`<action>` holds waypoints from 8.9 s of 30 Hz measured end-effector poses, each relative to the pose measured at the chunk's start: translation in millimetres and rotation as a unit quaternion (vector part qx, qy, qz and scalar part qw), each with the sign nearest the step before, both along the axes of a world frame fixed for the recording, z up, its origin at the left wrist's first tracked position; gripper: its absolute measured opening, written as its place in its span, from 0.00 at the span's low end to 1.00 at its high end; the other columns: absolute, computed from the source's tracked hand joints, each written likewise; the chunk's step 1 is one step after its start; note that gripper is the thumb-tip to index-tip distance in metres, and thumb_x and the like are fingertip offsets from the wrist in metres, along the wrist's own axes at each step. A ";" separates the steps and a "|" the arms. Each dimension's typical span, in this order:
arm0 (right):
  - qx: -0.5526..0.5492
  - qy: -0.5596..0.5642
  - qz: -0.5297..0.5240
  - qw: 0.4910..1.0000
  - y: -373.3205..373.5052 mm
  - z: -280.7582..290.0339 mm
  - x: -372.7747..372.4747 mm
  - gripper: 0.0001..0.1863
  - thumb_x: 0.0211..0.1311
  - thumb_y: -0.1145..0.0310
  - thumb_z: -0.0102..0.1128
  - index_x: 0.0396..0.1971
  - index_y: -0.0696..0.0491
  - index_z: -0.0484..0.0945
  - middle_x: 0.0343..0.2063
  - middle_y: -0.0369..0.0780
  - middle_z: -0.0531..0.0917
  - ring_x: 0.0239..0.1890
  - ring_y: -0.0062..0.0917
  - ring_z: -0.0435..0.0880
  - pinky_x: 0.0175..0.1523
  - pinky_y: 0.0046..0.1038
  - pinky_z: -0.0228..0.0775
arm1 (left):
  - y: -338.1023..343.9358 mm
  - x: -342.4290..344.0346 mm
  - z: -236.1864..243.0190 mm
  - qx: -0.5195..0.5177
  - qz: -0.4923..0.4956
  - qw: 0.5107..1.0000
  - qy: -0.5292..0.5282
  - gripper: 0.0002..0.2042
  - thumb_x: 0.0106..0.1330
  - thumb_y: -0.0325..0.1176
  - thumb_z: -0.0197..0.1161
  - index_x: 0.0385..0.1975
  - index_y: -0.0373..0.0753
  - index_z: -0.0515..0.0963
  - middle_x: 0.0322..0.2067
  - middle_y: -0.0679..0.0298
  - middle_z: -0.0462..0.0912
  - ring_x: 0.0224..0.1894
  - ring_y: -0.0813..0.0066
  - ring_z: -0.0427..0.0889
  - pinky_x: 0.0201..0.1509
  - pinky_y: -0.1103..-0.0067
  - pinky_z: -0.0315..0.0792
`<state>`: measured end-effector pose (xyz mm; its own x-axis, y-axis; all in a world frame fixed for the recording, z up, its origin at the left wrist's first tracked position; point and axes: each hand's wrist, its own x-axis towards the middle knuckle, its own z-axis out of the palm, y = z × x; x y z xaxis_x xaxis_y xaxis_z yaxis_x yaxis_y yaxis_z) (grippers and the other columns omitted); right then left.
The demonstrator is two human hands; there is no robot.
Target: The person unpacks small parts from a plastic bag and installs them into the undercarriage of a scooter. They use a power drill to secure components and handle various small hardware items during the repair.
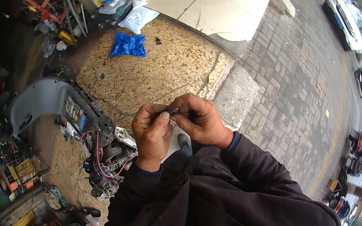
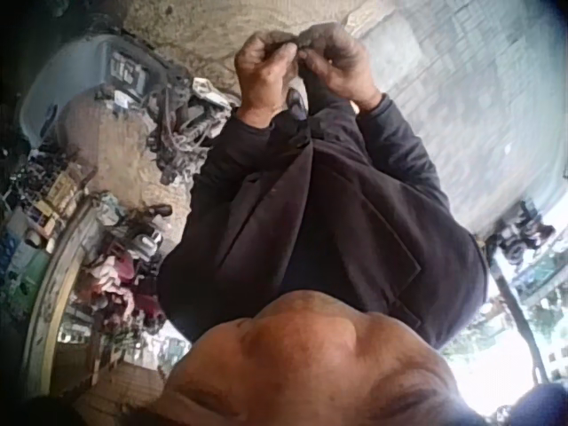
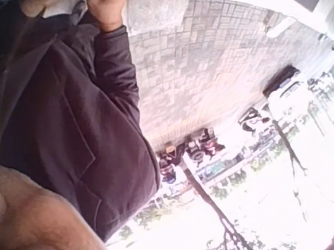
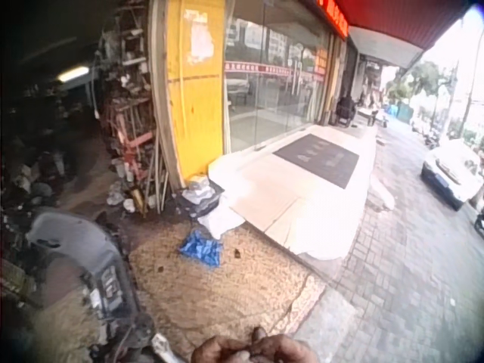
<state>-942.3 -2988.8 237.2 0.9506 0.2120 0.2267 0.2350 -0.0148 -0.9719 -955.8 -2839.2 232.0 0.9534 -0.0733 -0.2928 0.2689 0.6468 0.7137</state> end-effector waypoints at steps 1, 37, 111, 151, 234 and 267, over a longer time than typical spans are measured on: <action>-0.009 0.000 0.020 1.000 1.6 0.3 14.5 0.11 0.58 0.85 0.61 0.40 0.58 0.76 0.29 0.34 0.80 0.28 0.14 0.74 0.34 0.20 0.68 | 4.2 11.6 -0.3 0.011 0.006 1.000 -0.004 0.05 0.65 0.19 0.59 0.37 0.35 0.76 0.22 0.72 0.74 0.18 0.91 0.65 0.19 0.88 0.57; -0.140 0.354 0.439 0.814 438.4 -135.5 513.4 0.02 0.60 0.79 0.60 0.32 0.60 0.77 0.24 0.33 0.78 0.29 0.11 0.74 0.32 0.18 0.65 | 369.8 373.3 -145.0 0.317 0.302 0.885 0.159 0.05 0.60 0.21 0.66 0.35 0.33 0.78 0.24 0.61 0.82 0.26 0.81 0.80 0.29 0.80 0.72; -0.217 0.052 0.909 0.351 907.3 -639.7 687.7 0.02 0.62 0.76 0.58 0.30 0.58 0.77 0.25 0.32 0.79 0.29 0.14 0.75 0.35 0.20 0.69 | 625.4 594.4 -662.6 -0.052 0.842 0.533 0.069 0.12 0.73 0.37 0.50 0.29 0.38 0.72 0.22 0.66 0.73 0.17 0.86 0.62 0.18 0.86 0.54; -0.249 -0.038 0.926 0.281 903.3 -629.2 730.1 0.03 0.59 0.77 0.59 0.29 0.58 0.74 0.19 0.38 0.78 0.21 0.19 0.76 0.29 0.24 0.68 | 696.9 576.0 -790.5 -0.156 0.882 0.313 -0.316 0.16 0.58 0.47 0.68 0.41 0.46 0.81 0.40 0.66 0.84 0.36 0.74 0.77 0.29 0.80 0.62; -0.147 -0.020 0.956 0.254 900.1 -618.3 717.4 0.04 0.56 0.80 0.60 0.27 0.57 0.74 0.20 0.37 0.76 0.20 0.22 0.76 0.25 0.25 0.65 | 683.5 582.1 -778.1 -0.129 0.939 0.280 -0.154 0.10 0.67 0.46 0.63 0.30 0.49 0.76 0.25 0.76 0.76 0.26 0.85 0.69 0.27 0.84 0.63; -0.192 -0.268 0.866 0.377 893.3 -666.3 677.5 0.04 0.54 0.77 0.61 0.29 0.57 0.74 0.28 0.46 0.79 0.34 0.44 0.79 0.39 0.40 0.72 | 672.1 628.8 -755.0 -0.268 0.893 0.358 -0.060 0.13 0.75 0.37 0.41 0.39 0.38 0.73 0.38 0.62 0.78 0.42 0.68 0.77 0.50 0.71 0.73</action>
